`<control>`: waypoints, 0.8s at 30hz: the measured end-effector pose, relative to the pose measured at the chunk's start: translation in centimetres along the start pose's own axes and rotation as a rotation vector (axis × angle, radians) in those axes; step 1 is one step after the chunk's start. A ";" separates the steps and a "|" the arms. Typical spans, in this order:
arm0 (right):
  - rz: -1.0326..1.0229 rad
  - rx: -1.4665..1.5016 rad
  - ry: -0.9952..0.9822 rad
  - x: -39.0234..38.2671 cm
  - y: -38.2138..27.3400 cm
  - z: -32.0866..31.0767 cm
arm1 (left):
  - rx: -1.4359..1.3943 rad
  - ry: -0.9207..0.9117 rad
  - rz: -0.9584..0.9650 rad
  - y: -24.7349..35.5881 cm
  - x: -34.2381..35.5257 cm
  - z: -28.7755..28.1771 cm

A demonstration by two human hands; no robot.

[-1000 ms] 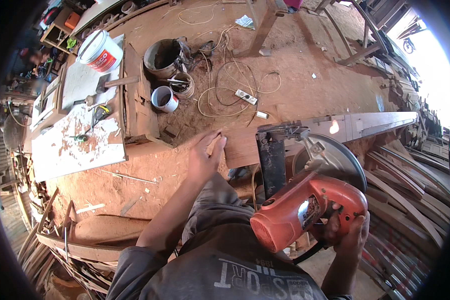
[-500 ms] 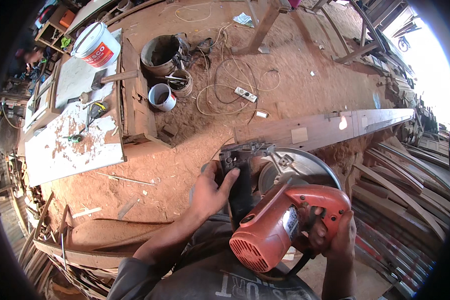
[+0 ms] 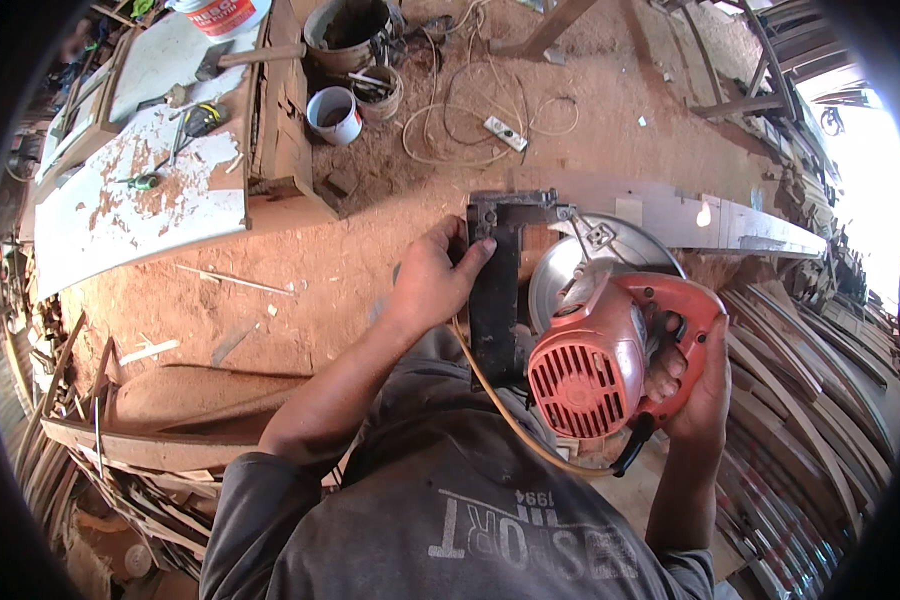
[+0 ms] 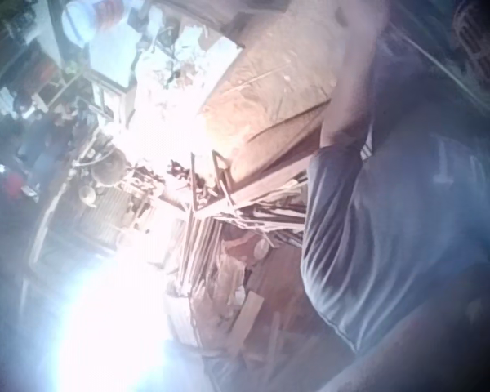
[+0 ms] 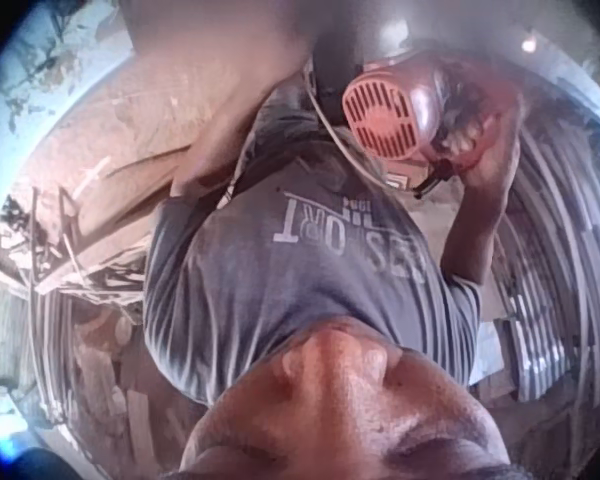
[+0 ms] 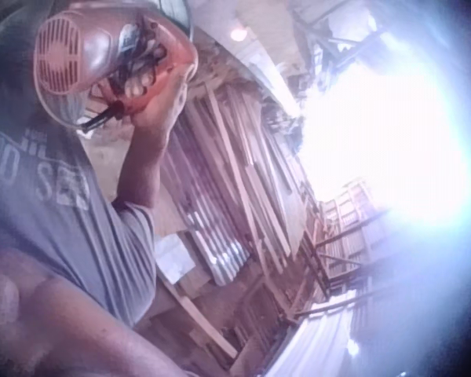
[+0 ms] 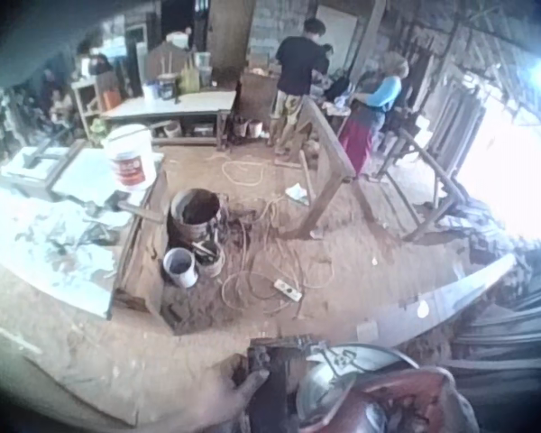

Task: The person uses a circular saw to cut a long wooden plank into smaller pieces on a workbench. After cutting, the person walks to a storage area and retrieves a small wooden block and a wrench from a bucket.

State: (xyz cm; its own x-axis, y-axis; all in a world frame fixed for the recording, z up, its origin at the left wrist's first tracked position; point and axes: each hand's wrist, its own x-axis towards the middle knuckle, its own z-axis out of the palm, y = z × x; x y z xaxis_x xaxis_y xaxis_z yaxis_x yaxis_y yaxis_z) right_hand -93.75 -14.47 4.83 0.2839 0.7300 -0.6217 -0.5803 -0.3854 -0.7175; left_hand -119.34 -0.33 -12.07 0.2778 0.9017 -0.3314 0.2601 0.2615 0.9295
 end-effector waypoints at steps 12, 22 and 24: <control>0.041 -0.004 0.052 -0.8 -0.3 0.7 | -0.352 0.049 0.017 0.1 -1.2 2.6; 0.022 -0.061 -0.055 -0.3 -1.0 0.5 | -0.531 0.071 -0.161 0.6 -1.9 4.2; 0.031 -0.031 -0.080 -0.2 -1.0 0.2 | -0.525 0.082 -0.155 0.6 -1.7 4.3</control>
State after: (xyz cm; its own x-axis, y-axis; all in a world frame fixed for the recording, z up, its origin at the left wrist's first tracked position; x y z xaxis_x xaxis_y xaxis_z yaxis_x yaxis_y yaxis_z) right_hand -93.42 -14.11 5.73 0.2034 0.7600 -0.6173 -0.5636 -0.4246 -0.7085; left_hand -115.69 -3.24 -11.66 0.1942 0.8575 -0.4764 -0.2094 0.5106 0.8339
